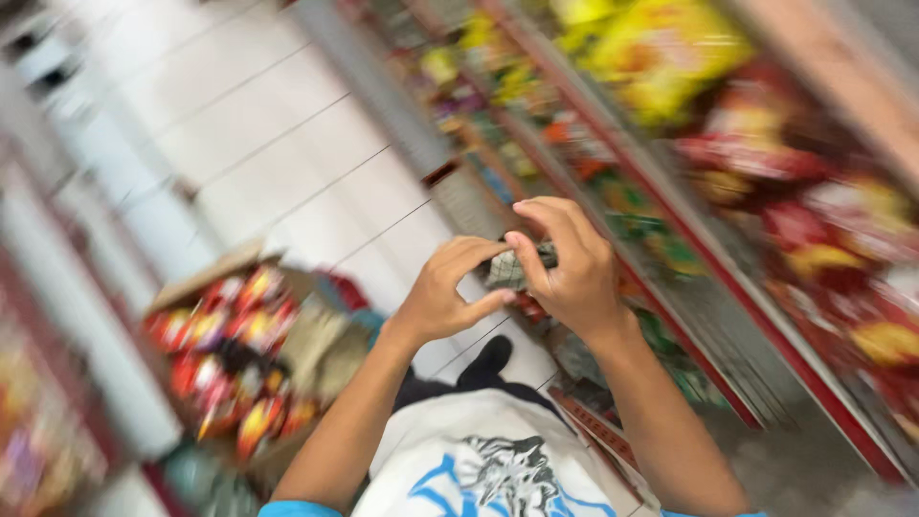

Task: The person wipes metal shelf edges with a cloth and spray bottle, then uses a barcode scanner to scan snack packets from a cardboard box and places them onto the shelves.

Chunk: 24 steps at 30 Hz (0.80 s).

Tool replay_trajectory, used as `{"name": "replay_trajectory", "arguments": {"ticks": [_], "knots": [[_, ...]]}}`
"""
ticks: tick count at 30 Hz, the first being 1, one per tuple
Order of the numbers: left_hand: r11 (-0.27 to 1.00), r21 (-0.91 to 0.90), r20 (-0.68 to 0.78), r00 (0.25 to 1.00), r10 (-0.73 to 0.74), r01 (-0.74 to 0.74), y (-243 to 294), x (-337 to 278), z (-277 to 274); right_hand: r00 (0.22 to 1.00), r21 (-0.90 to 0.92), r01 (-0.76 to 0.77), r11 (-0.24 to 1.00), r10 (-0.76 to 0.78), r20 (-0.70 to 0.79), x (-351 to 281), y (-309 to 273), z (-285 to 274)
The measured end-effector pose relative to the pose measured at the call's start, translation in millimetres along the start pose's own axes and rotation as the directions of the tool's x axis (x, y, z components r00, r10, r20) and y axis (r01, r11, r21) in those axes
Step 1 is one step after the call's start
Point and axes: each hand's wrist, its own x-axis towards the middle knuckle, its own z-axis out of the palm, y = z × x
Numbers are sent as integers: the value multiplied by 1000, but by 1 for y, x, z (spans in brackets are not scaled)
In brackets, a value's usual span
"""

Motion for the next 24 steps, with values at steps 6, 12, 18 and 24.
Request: {"name": "replay_trajectory", "arguments": {"ticks": [6, 12, 18, 24], "knots": [[926, 67, -367, 873, -323, 370, -37, -162, -61, 850, 280, 150, 948, -268, 454, -27, -50, 142], [778, 238, -498, 761, -416, 581, -45, -276, -89, 573, 352, 174, 920, -385, 724, -79, -81, 238], [580, -43, -729, 371, -575, 813, -81, -353, -99, 591, 317, 131, 939, -331, 736, -115, -98, 279], [237, 210, -915, 276, -295, 948, -115, -396, -122, 604, 286, 30, 958, -245, 758, -122, -127, 296]]}}
